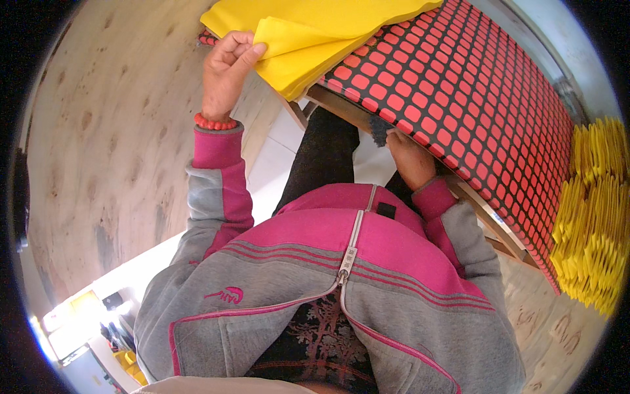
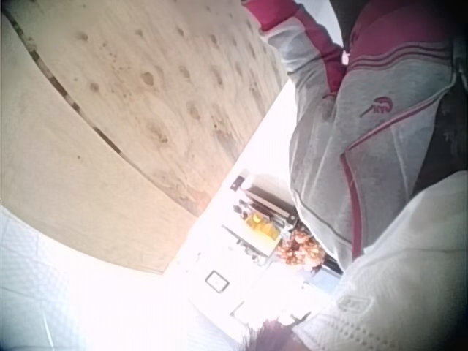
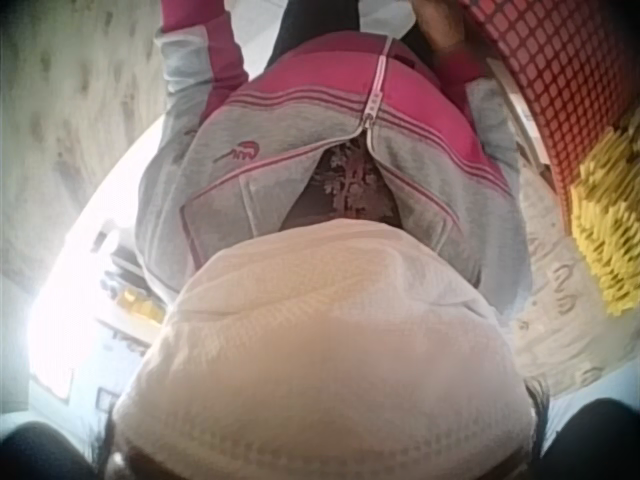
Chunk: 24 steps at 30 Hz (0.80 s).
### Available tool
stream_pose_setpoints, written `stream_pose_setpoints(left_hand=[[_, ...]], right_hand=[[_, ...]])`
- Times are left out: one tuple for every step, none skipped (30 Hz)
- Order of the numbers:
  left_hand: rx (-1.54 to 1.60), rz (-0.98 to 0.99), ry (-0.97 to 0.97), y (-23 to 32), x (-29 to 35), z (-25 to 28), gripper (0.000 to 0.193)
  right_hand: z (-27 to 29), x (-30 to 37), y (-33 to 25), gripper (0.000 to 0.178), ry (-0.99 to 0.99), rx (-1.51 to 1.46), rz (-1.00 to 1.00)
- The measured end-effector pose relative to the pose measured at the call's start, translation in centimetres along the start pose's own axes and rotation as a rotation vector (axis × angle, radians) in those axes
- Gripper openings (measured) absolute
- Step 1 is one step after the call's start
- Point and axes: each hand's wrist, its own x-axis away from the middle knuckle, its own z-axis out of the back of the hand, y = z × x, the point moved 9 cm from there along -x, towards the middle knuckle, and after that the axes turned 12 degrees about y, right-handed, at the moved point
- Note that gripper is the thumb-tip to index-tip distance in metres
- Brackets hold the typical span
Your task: The person folds yellow paper sheets by hand on a patterned table surface, aligning edges and pressing creases. Folded sheets are stacked into a growing pile on the right side of the table.
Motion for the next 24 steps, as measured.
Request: stream_pose_setpoints(left_hand=[[-0.019, -0.006, 0.046, 0.1, -0.2, 0.3, 0.013], [-0.032, -0.01, 0.06, 0.1, -0.3, 0.3, 0.012], [-0.044, -0.016, 0.074, 0.2, -0.3, 0.4, 0.012], [-0.044, -0.036, 0.087, 0.3, -0.4, 0.5, 0.012], [-0.048, -0.02, 0.075, 0.1, -0.5, 0.4, 0.01], [-0.04, -0.017, 0.063, 0.0, -0.5, 0.5, 0.011], [-0.03, -0.014, 0.052, -0.2, -0.6, 0.5, 0.012], [-0.022, -0.037, 0.041, -0.3, -0.8, 0.5, 0.009], [-0.013, -0.058, 0.03, -0.3, -1.1, 0.7, 0.006], [-0.005, -0.079, 0.02, -0.3, -1.2, 0.8, 0.004], [-0.071, -0.097, -0.02, -0.4, -1.1, 0.7, 0.003], [-0.137, -0.114, -0.059, -0.4, -1.2, 0.6, 0.005], [-0.203, -0.131, -0.098, -0.4, -1.2, 0.5, 0.009], [-0.207, -0.135, -0.115, -0.2, -1.2, 0.6, 0.011], [-0.21, -0.141, -0.133, 0.0, -1.2, 0.5, 0.013], [-0.214, -0.148, -0.152, 0.3, -1.3, 0.5, 0.016], [-0.249, -0.159, -0.209, 0.7, -1.2, 0.0, 0.015], [-0.285, -0.172, -0.264, 1.0, -1.1, -0.4, 0.015], [-0.322, -0.184, -0.319, 1.4, -1.0, -0.8, 0.015], [-0.28, -0.099, -0.334, 1.3, -1.0, -0.9, 0.014], [-0.238, -0.014, -0.35, 1.1, -0.6, -1.1, 0.014], [-0.193, 0.073, -0.364, 0.9, -0.3, -1.2, 0.016], [-0.224, 0.063, -0.375, 1.2, -0.4, -1.3, 0.015], [-0.255, 0.053, -0.385, 1.4, -0.4, -1.4, 0.014]], right_hand=[[-0.5, -0.1, 0.6, 0.02, -0.024, 0.017, -0.04], [-0.9, -0.1, 1.1, 0.02, -0.046, 0.013, -0.077], [-0.7, -0.3, 1.1, 0.02, -0.032, 0.054, -0.059], [-0.5, -0.4, 0.7, 0.02, -0.016, 0.073, -0.037], [0.0, -0.6, 0.3, 0.02, -0.001, 0.093, -0.014], [0.4, -0.8, -0.4, 0.02, -0.008, 0.059, -0.005], [1.2, -0.9, -1.4, 0.021, -0.016, 0.026, 0.004], [1.9, -1.1, -2.3, 0.022, -0.044, 0.004, -0.007], [2.8, -1.3, -3.9, 0.021, -0.07, -0.043, 0.035], [3.7, -1.6, -5.5, 0.02, -0.116, -0.079, 0.057], [4.4, -2.0, -6.8, 0.019, -0.196, -0.106, 0.055], [6.5, -3.1, -8.7, 0.018, -0.133, -0.201, 0.117], [8.4, -4.3, -10.1, 0.018, -0.104, -0.286, 0.155], [10.0, -5.5, -11.5, 0.019, -0.099, -0.359, 0.185], [11.7, -7.3, -12.3, 0.02, -0.042, -0.465, 0.213], [12.5, -9.3, -12.7, 0.021, -0.039, -0.537, 0.217], [13.2, -11.2, -13.3, 0.022, 0.001, -0.518, 0.27], [13.8, -13.0, -13.8, 0.021, 0.078, -0.542, 0.343], [13.7, -14.7, -14.1, 0.021, 0.117, -0.54, 0.399], [13.4, -16.1, -14.4, 0.021, 0.14, -0.53, 0.445], [12.9, -17.1, -14.6, 0.021, 0.169, -0.527, 0.477], [12.2, -17.8, -14.8, 0.022, 0.179, -0.516, 0.497], [11.6, -18.2, -14.9, 0.023, 0.201, -0.511, 0.525], [10.9, -18.4, -14.9, 0.023, 0.194, -0.49, 0.532]])
